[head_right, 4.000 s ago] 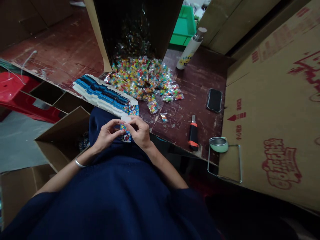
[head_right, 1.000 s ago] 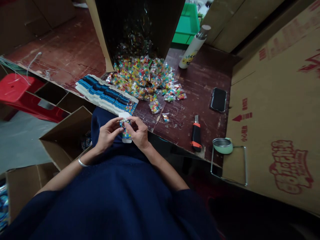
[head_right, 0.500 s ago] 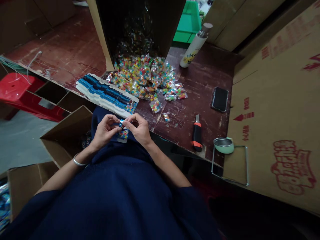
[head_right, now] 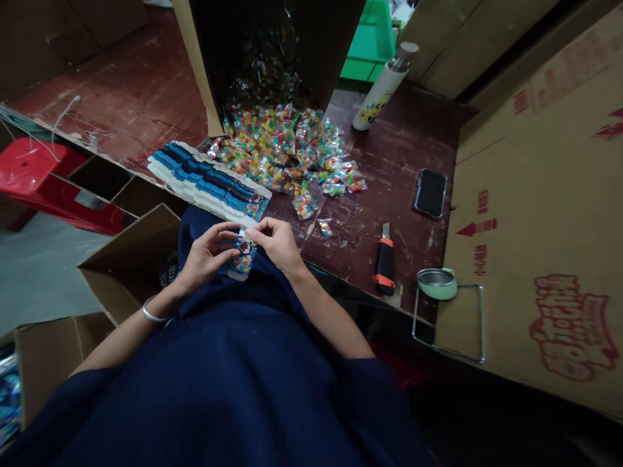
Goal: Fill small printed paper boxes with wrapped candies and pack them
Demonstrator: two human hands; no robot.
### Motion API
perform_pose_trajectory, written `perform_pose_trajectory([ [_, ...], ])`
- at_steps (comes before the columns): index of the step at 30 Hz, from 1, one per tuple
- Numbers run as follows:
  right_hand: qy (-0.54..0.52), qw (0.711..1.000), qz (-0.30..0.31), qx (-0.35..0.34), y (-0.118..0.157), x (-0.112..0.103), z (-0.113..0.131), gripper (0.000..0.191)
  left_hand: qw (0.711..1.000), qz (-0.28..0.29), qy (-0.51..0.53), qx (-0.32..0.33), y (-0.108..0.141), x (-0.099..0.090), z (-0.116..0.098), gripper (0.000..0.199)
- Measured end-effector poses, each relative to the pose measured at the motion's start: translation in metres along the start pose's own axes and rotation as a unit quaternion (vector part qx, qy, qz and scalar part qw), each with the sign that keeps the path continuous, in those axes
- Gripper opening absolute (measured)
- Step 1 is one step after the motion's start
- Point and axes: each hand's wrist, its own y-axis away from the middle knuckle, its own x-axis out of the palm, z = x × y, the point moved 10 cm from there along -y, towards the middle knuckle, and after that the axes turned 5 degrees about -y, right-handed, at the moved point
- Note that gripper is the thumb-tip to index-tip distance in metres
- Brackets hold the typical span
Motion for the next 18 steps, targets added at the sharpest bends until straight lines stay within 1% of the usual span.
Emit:
perform_pose_trajectory([
  [3, 0.06, 0.996, 0.013, -0.062, 0.007, 0.005, 0.014, 0.039, 1.0, -0.003, 0.007, -0.013, 0.001, 0.001, 0.001, 0.052],
  [5, 0.09, 0.99, 0.027, -0.107, 0.015, 0.009, 0.024, 0.04, 1.0, -0.006, 0.014, -0.022, 0.002, 0.003, 0.004, 0.046],
  [7, 0.119, 0.982, 0.056, -0.135, 0.02, 0.011, 0.031, 0.041, 0.999, -0.007, 0.022, -0.039, 0.004, 0.005, 0.009, 0.039],
  [8, 0.143, 0.977, 0.068, -0.145, 0.021, 0.008, 0.034, 0.04, 0.998, -0.004, 0.027, -0.052, 0.004, 0.007, 0.014, 0.038],
  [9, 0.179, 0.97, 0.063, -0.154, 0.021, -0.002, 0.037, 0.037, 0.997, 0.005, 0.032, -0.068, 0.004, 0.008, 0.019, 0.038],
  [10, 0.227, 0.96, 0.036, -0.161, 0.018, -0.019, 0.041, 0.032, 0.995, 0.023, 0.035, -0.086, 0.004, 0.01, 0.025, 0.038],
  [11, 0.285, 0.944, -0.007, -0.165, 0.015, -0.041, 0.045, 0.025, 0.993, 0.049, 0.032, -0.103, 0.003, 0.012, 0.031, 0.039],
  [12, 0.351, 0.918, -0.092, -0.161, 0.013, -0.073, 0.051, 0.019, 0.989, 0.082, 0.021, -0.118, 0.002, 0.014, 0.035, 0.039],
  [13, 0.419, 0.883, -0.168, -0.132, 0.011, -0.105, 0.054, 0.016, 0.985, 0.12, 0.0, -0.126, 0.002, 0.014, 0.038, 0.04],
  [14, 0.476, 0.849, -0.21, -0.09, 0.008, -0.132, 0.052, 0.019, 0.979, 0.157, -0.03, -0.127, 0.002, 0.012, 0.038, 0.04],
  [15, 0.519, 0.825, -0.219, -0.045, 0.003, -0.152, 0.046, 0.026, 0.972, 0.193, -0.068, -0.119, 0.002, 0.009, 0.036, 0.042],
  [16, 0.548, 0.811, -0.204, -0.012, -0.002, -0.166, 0.039, 0.031, 0.962, 0.227, -0.109, -0.105, 0.002, 0.005, 0.032, 0.046],
  [17, 0.564, 0.806, -0.182, 0.011, -0.006, -0.174, 0.031, 0.033, 0.95, 0.26, -0.149, -0.087, 0.003, 0.0, 0.028, 0.052],
  [18, 0.573, 0.804, -0.157, 0.026, -0.009, -0.177, 0.023, 0.031, 0.936, 0.293, -0.182, -0.07, 0.006, -0.003, 0.023, 0.055],
])
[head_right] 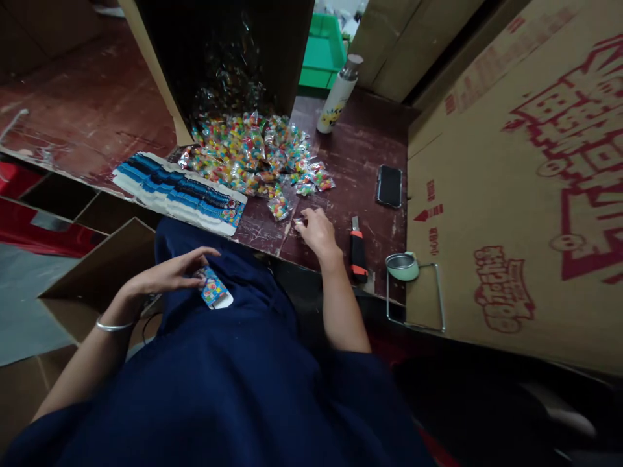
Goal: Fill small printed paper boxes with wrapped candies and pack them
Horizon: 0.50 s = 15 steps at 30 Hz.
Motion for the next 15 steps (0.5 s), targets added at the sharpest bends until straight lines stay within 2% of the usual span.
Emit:
perform_pose_trajectory([
  [3, 0.011, 0.999, 0.028, -0.012, -0.001, 0.013, -0.002, 0.013, 0.994, 0.083, -0.068, 0.021, 0.013, 0.001, -0.006, 0.039],
  [5, 0.011, 1.0, 0.01, -0.016, 0.001, 0.012, 0.002, 0.004, 0.993, 0.09, -0.078, 0.009, 0.014, 0.001, -0.005, 0.025],
  [7, -0.038, 0.999, -0.012, -0.014, 0.004, 0.008, 0.008, 0.005, 0.997, 0.035, -0.066, -0.015, 0.008, -0.004, -0.002, 0.021],
  [9, -0.175, 0.984, -0.021, -0.004, 0.011, 0.004, 0.017, 0.013, 0.998, -0.054, -0.012, -0.023, -0.001, -0.01, -0.001, 0.024],
  [10, -0.265, 0.964, -0.016, 0.001, 0.015, 0.004, 0.025, 0.018, 0.995, -0.095, 0.027, -0.018, -0.005, -0.011, 0.0, 0.026],
  [12, -0.433, 0.901, 0.018, -0.006, 0.029, 0.008, 0.053, 0.028, 0.983, -0.152, 0.104, -0.004, -0.013, -0.006, 0.001, 0.03],
  [13, -0.48, 0.876, 0.044, -0.024, 0.037, 0.011, 0.072, 0.031, 0.976, -0.172, 0.133, -0.001, -0.016, -0.003, 0.001, 0.032],
  [15, -0.524, 0.847, 0.076, -0.046, 0.054, 0.015, 0.106, 0.032, 0.965, -0.2, 0.167, -0.006, -0.02, 0.005, 0.002, 0.034],
])
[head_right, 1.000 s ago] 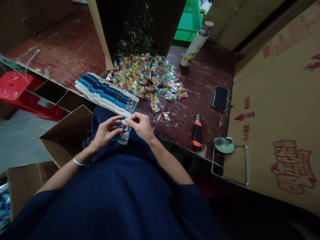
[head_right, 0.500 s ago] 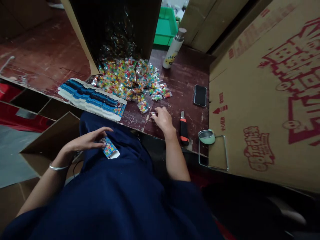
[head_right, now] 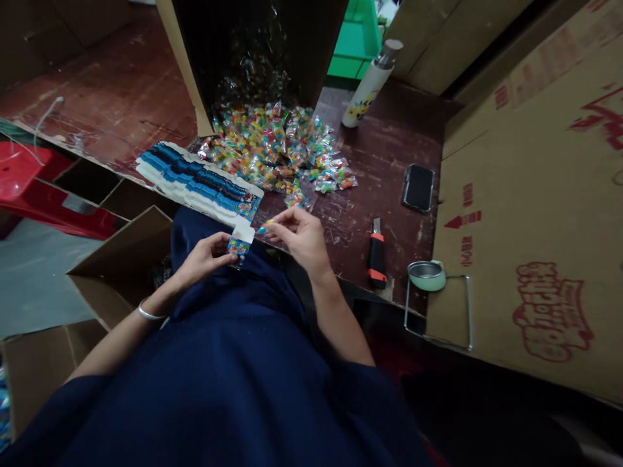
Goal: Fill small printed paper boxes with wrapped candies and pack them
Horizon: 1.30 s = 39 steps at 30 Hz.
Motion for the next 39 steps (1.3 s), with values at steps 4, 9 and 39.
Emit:
perform_pose_trajectory([
  [4, 0.059, 0.997, -0.007, -0.044, 0.013, 0.032, 0.016, 0.026, 0.999, -0.036, -0.019, 0.002, 0.006, 0.007, -0.005, 0.033],
  [9, 0.214, 0.966, 0.0, -0.146, 0.017, 0.047, 0.034, 0.022, 0.996, -0.07, -0.05, 0.023, 0.012, 0.008, -0.012, 0.031],
  [39, 0.045, 0.983, -0.044, -0.173, 0.036, 0.055, 0.005, 0.023, 0.983, -0.104, 0.141, 0.061, 0.011, 0.014, -0.013, 0.06],
])
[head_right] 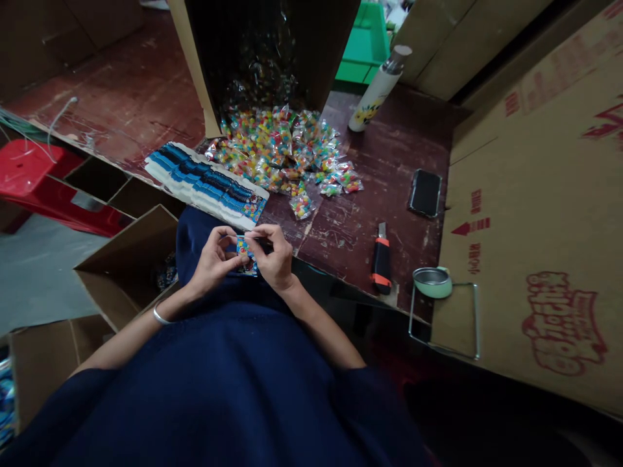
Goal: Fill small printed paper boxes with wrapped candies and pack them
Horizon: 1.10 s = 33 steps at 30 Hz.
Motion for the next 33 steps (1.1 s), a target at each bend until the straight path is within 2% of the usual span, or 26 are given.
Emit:
perform_pose_trajectory([
  [6, -0.076, 0.981, 0.091, 0.153, -0.011, 0.014, -0.028, 0.039, 0.998, -0.009, -0.056, -0.002, 0.002, -0.007, 0.0, 0.055],
  [10, -0.092, 0.972, 0.101, 0.192, -0.02, 0.013, -0.037, 0.039, 0.994, 0.018, -0.11, 0.013, 0.002, -0.007, -0.005, 0.061],
  [15, -0.092, 0.976, 0.099, 0.171, -0.022, 0.014, -0.032, 0.038, 0.995, 0.041, -0.089, -0.001, 0.003, -0.007, -0.009, 0.063],
  [20, -0.076, 0.982, 0.111, 0.133, -0.016, 0.017, -0.019, 0.039, 0.997, 0.038, -0.068, -0.019, 0.004, -0.007, -0.003, 0.051],
  [22, -0.056, 0.982, 0.143, 0.112, -0.014, 0.019, -0.014, 0.04, 0.994, 0.043, -0.094, -0.022, 0.002, -0.011, -0.004, 0.046],
  [24, -0.015, 0.98, 0.18, 0.081, -0.017, 0.021, -0.012, 0.038, 0.983, 0.069, -0.166, -0.018, -0.001, -0.019, -0.012, 0.04],
  [26, 0.06, 0.979, 0.192, 0.036, -0.025, 0.019, -0.016, 0.025, 0.948, 0.1, -0.302, -0.007, -0.005, -0.036, -0.024, 0.033],
  [27, 0.106, 0.976, 0.188, 0.012, -0.031, 0.017, -0.02, 0.024, 0.912, 0.106, -0.395, 0.002, -0.006, -0.05, -0.032, 0.031],
  [29, 0.201, 0.963, 0.178, -0.027, -0.043, 0.017, -0.032, 0.047, 0.811, 0.07, -0.581, -0.005, -0.01, -0.088, -0.046, 0.028],
  [30, 0.238, 0.953, 0.185, -0.034, -0.048, 0.02, -0.042, 0.057, 0.762, 0.057, -0.644, -0.034, -0.01, -0.107, -0.049, 0.028],
  [31, 0.266, 0.944, 0.194, -0.033, -0.052, 0.024, -0.052, 0.061, 0.725, 0.041, -0.685, -0.058, -0.01, -0.124, -0.052, 0.031],
  [32, 0.286, 0.936, 0.202, -0.03, -0.055, 0.027, -0.061, 0.061, 0.704, 0.03, -0.706, -0.073, -0.009, -0.136, -0.054, 0.035],
  [33, 0.299, 0.931, 0.208, -0.027, -0.057, 0.03, -0.069, 0.058, 0.698, 0.025, -0.711, -0.079, -0.008, -0.143, -0.055, 0.04],
])
